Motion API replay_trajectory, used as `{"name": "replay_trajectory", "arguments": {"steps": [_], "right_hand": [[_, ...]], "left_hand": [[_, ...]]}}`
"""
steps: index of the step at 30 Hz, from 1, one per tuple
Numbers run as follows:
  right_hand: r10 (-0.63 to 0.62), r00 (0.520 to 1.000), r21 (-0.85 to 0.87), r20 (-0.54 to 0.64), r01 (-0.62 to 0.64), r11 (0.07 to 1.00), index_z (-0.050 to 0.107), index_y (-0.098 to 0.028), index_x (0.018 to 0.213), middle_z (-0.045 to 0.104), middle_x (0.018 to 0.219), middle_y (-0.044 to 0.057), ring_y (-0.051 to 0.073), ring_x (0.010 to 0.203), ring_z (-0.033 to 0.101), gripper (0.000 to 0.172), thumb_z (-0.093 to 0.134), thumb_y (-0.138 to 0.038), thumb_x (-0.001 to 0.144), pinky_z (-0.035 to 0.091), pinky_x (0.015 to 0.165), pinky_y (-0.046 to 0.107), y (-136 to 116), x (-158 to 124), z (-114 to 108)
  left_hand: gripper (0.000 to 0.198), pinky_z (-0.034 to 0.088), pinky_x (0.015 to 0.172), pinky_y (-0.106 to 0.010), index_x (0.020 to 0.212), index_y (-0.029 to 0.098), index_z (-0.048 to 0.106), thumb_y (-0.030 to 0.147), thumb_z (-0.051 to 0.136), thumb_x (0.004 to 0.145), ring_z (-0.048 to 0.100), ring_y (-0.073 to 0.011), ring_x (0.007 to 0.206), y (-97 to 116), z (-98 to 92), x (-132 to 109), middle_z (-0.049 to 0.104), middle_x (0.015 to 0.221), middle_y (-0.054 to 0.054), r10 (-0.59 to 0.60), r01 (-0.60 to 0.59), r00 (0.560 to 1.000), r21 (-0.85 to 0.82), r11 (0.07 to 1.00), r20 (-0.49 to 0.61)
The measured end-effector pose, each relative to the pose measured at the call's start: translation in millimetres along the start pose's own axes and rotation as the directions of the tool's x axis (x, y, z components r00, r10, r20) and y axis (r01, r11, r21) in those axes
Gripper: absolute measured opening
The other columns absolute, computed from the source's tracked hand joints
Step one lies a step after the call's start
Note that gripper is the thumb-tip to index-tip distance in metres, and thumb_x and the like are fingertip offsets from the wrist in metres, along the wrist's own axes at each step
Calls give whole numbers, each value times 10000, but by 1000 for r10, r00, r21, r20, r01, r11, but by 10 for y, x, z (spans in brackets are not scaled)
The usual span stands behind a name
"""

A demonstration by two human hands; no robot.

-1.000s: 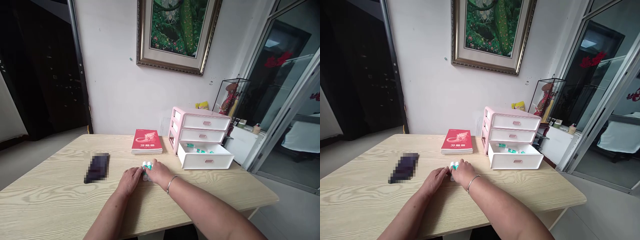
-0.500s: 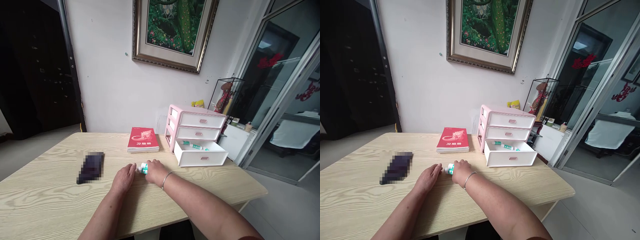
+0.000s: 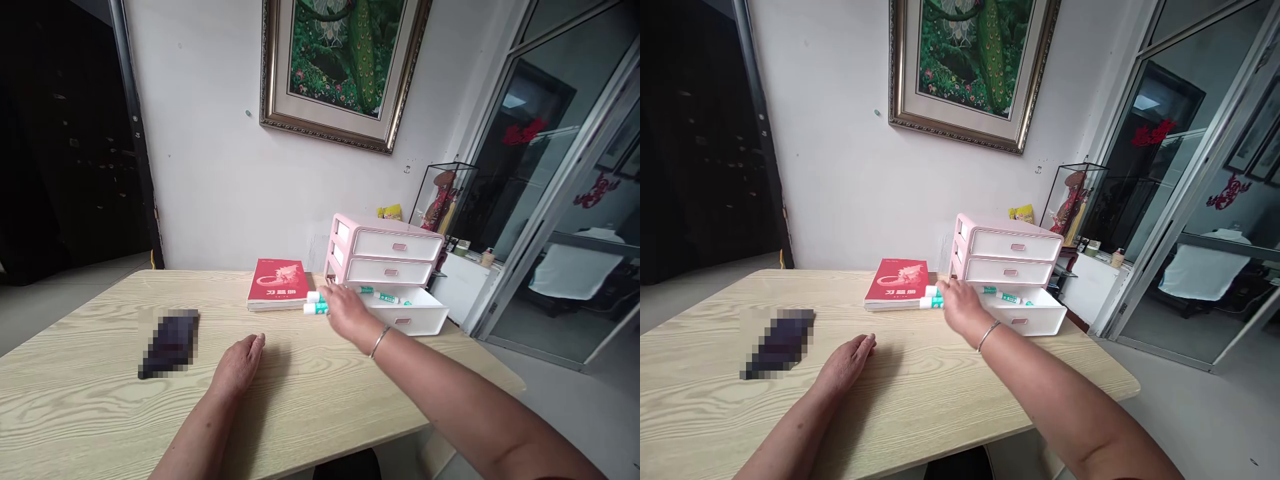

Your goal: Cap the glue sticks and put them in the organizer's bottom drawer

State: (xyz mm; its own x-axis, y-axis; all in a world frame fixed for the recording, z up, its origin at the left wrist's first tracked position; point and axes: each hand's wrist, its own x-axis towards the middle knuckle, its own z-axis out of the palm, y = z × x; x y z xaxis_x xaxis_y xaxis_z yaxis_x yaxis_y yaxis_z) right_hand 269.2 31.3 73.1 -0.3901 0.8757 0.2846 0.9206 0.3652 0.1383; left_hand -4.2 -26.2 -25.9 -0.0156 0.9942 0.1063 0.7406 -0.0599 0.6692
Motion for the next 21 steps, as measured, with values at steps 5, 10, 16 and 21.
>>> {"name": "replay_trajectory", "arguments": {"steps": [5,10,16,21], "right_hand": [[243,969,-46,53,-241,970,497,-199,1328,628,1203,142,269,1106,588,462,553,-141,874,421,868,323,740,61,-217],[377,902,-75,209,-370,926,597,-206,1218,695,1064,122,257,940,675,443,639,-104,788,446,731,287,1248,38,-188],[386,852,-91,354,-380,921,686,-240,1131,725,985,99,266,869,709,465,683,-58,703,474,704,301,1400,95,-93],[366,843,-68,393,-370,927,717,-249,1057,736,963,74,235,867,712,386,693,-52,726,491,728,297,1346,191,-11]], "left_hand": [[487,459,778,-342,818,229,620,505,253,977,685,-277,892,32,-7,-28,750,893,-106,8,-8,1000,20,1000,2],[488,454,777,-344,831,229,628,518,263,976,679,-281,895,-7,30,-5,747,898,-107,11,-11,1000,25,1000,6],[478,460,781,-334,860,229,659,511,289,971,688,-277,909,-33,47,22,753,904,-105,8,-8,1000,34,999,-12],[471,464,755,-326,846,230,672,503,309,971,696,-270,884,-11,32,9,756,883,-99,8,-7,1000,30,1000,-25]]}}
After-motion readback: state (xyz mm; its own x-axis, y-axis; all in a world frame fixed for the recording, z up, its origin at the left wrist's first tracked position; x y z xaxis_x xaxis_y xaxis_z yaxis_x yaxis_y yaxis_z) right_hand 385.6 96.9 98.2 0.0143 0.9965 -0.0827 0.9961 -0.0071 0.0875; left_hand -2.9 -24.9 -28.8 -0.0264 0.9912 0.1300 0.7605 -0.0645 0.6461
